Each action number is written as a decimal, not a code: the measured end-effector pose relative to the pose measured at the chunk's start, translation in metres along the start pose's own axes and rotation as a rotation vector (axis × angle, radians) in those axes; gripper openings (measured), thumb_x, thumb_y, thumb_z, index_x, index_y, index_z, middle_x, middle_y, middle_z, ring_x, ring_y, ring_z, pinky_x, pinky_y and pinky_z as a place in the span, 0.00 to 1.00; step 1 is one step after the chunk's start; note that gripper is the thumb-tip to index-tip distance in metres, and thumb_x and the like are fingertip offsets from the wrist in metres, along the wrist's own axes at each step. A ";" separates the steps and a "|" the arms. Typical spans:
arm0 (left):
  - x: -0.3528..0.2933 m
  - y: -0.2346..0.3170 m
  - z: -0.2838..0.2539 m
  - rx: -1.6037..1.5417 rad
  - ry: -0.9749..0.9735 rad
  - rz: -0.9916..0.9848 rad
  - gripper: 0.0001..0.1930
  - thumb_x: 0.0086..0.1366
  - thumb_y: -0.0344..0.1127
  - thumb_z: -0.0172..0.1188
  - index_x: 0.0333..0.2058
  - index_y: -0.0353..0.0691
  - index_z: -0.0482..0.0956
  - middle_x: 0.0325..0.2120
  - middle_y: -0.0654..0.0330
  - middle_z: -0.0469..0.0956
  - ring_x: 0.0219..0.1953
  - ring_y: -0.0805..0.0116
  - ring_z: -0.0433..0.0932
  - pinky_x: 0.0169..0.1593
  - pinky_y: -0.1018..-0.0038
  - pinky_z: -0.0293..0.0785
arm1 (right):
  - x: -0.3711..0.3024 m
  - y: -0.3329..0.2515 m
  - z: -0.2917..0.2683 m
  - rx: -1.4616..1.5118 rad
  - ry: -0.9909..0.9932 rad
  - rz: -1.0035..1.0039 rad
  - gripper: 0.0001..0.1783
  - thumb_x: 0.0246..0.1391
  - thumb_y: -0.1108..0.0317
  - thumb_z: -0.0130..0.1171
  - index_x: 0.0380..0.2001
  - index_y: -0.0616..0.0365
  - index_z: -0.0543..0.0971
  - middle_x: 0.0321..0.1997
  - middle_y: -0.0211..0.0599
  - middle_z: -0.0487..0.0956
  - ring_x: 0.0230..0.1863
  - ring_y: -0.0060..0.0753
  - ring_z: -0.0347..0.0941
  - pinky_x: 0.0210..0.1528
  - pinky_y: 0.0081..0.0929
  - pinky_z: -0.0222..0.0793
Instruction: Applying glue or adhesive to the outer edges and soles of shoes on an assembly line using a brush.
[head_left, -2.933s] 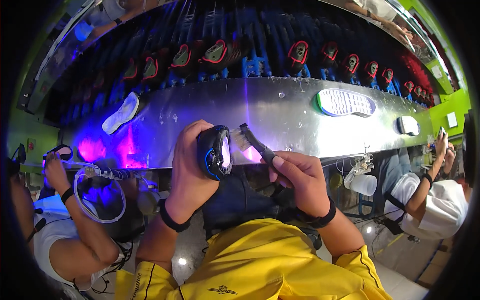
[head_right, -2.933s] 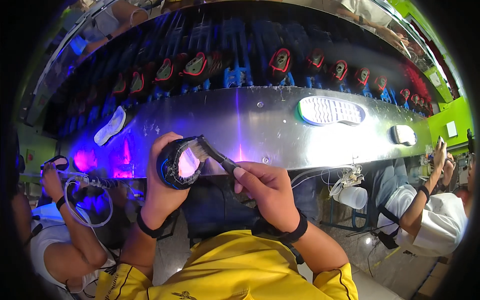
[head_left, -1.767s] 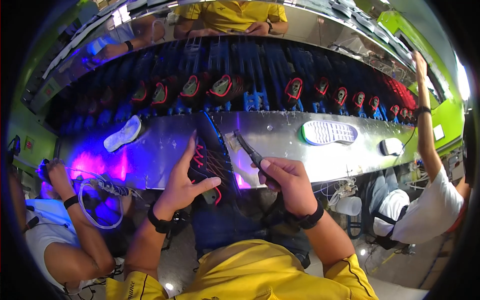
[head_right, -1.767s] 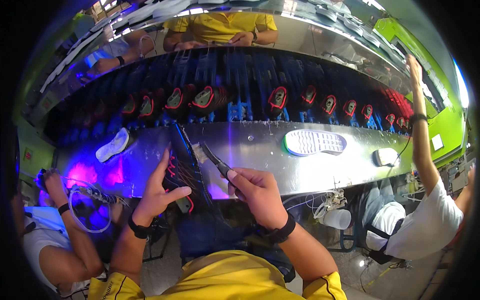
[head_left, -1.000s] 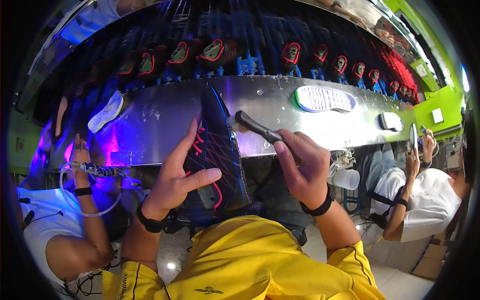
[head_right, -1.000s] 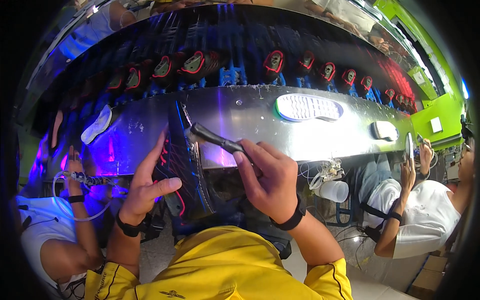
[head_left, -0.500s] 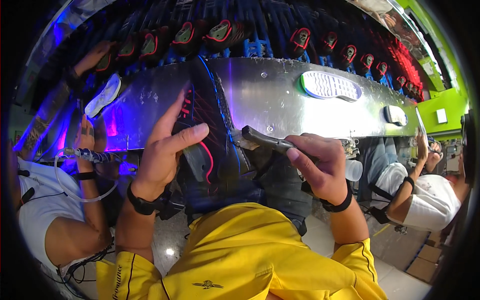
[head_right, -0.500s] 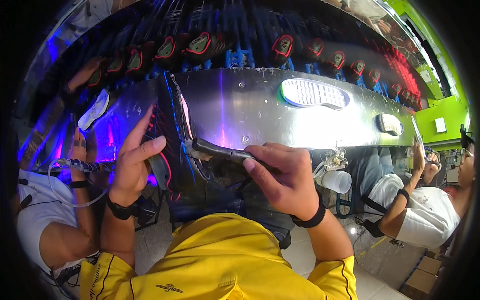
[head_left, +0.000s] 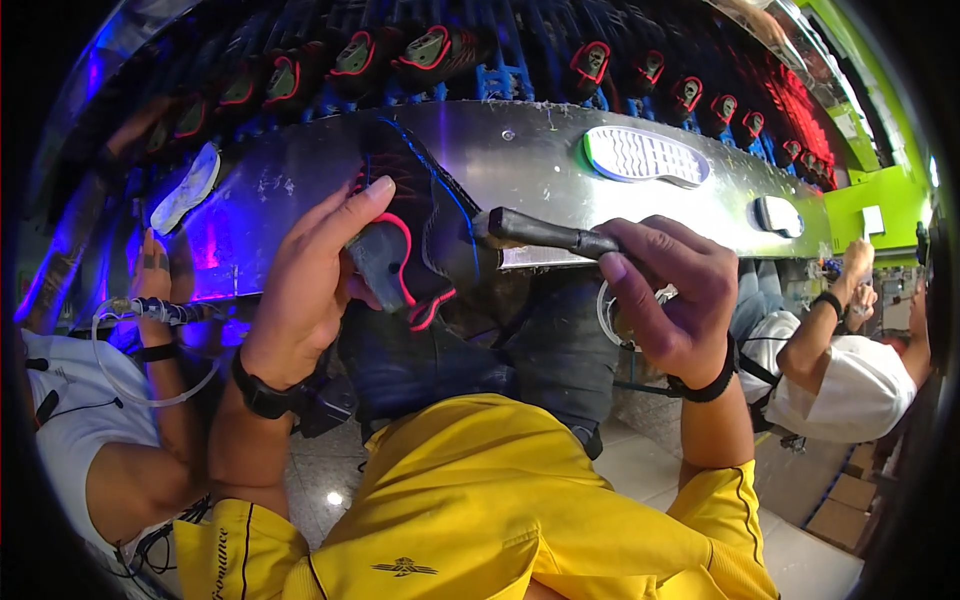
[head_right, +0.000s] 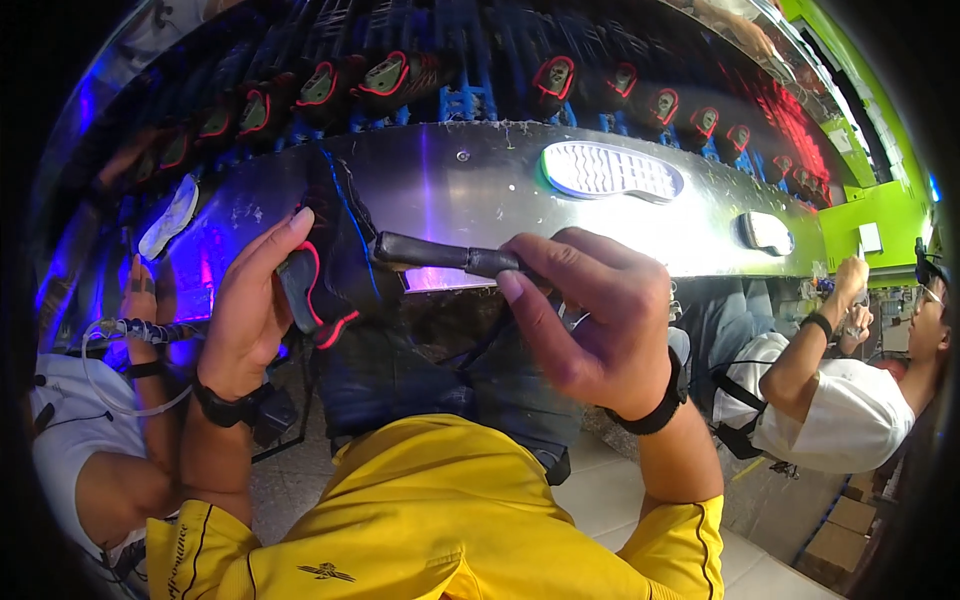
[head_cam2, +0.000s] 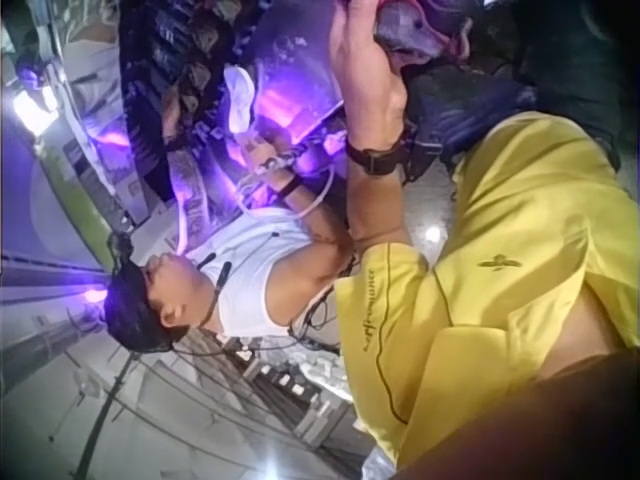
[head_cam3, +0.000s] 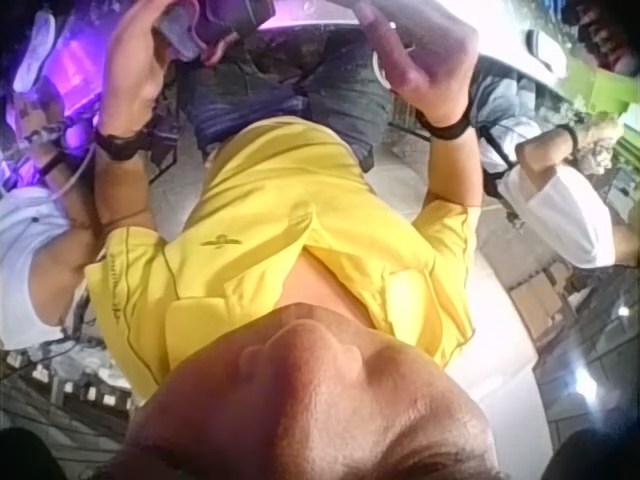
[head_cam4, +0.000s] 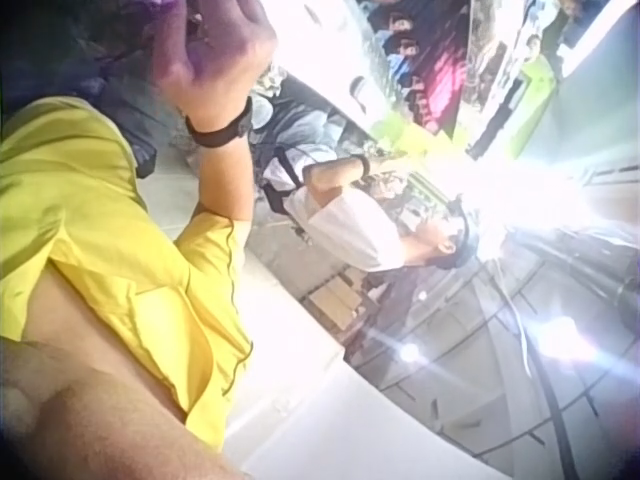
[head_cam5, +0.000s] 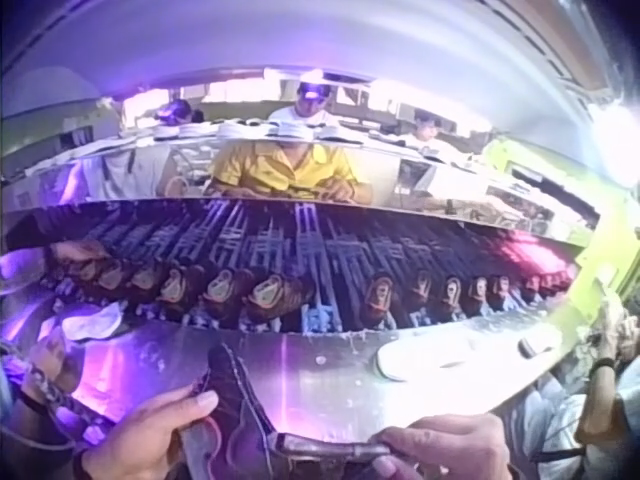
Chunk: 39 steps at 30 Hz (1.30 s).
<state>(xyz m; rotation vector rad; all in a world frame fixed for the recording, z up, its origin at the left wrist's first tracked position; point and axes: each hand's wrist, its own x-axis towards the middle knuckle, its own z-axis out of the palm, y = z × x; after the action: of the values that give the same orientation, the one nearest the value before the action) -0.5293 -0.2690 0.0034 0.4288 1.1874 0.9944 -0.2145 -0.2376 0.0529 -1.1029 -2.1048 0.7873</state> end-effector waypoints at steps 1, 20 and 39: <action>-0.001 0.001 0.003 0.000 0.000 -0.002 0.19 0.77 0.46 0.64 0.59 0.42 0.82 0.40 0.65 0.88 0.31 0.77 0.88 0.24 0.79 0.82 | 0.002 0.002 -0.001 -0.015 0.012 -0.046 0.12 0.55 0.75 0.70 0.42 0.67 0.88 0.24 0.42 0.79 0.19 0.35 0.72 0.24 0.31 0.65; -0.007 -0.015 -0.006 -0.363 -0.251 -0.487 0.35 0.81 0.66 0.43 0.62 0.40 0.77 0.41 0.43 0.86 0.29 0.55 0.88 0.22 0.78 0.78 | 0.031 0.030 -0.010 -0.022 0.066 -0.203 0.13 0.53 0.71 0.73 0.42 0.64 0.89 0.26 0.40 0.83 0.23 0.34 0.76 0.27 0.29 0.71; -0.028 -0.029 0.021 -0.675 -0.278 -0.598 0.30 0.82 0.60 0.44 0.55 0.36 0.77 0.37 0.46 0.80 0.26 0.58 0.84 0.19 0.79 0.73 | -0.004 0.076 0.026 0.246 0.102 -0.081 0.15 0.60 0.68 0.71 0.45 0.69 0.88 0.29 0.42 0.84 0.26 0.30 0.77 0.30 0.28 0.70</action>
<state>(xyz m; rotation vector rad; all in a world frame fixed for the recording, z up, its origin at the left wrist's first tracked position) -0.4996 -0.3033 0.0049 -0.3084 0.6075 0.7170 -0.1958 -0.2105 -0.0203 -0.9019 -1.8967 0.9038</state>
